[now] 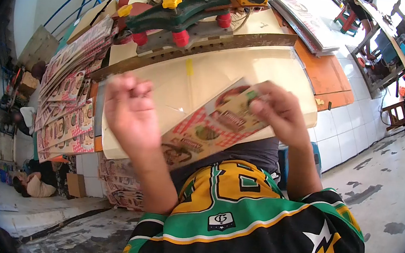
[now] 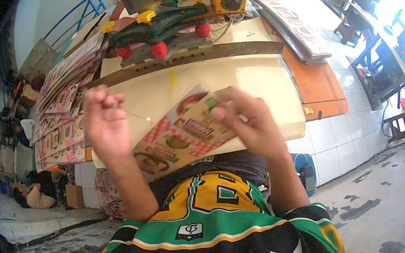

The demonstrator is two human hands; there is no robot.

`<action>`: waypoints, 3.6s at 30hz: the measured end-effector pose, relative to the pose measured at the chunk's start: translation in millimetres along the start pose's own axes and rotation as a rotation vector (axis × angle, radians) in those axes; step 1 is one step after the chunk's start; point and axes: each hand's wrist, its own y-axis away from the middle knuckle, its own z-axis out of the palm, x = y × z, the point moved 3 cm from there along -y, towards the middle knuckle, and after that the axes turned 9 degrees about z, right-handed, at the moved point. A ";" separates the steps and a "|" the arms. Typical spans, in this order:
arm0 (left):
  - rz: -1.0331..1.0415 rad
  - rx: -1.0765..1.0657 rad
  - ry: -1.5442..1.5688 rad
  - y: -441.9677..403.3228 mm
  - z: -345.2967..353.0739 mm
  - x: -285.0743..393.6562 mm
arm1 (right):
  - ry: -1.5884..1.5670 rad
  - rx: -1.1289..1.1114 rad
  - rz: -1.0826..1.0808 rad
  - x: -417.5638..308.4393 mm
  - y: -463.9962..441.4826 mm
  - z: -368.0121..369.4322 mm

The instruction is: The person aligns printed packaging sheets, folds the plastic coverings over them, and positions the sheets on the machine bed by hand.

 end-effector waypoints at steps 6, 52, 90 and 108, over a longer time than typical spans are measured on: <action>0.035 0.085 0.216 -9.8 -94.5 91.1 | -0.307 0.235 -0.066 58.3 15.9 -115.6; -0.891 -0.440 -0.395 127.3 -63.0 46.7 | -0.993 0.378 0.250 103.4 5.2 -112.6; 0.283 -0.120 -1.734 -264.1 -296.9 49.9 | -0.050 0.050 0.320 91.7 -3.7 -10.8; -0.306 -0.583 -1.747 -298.8 -343.1 27.0 | -0.053 0.033 0.326 90.7 -2.7 -13.3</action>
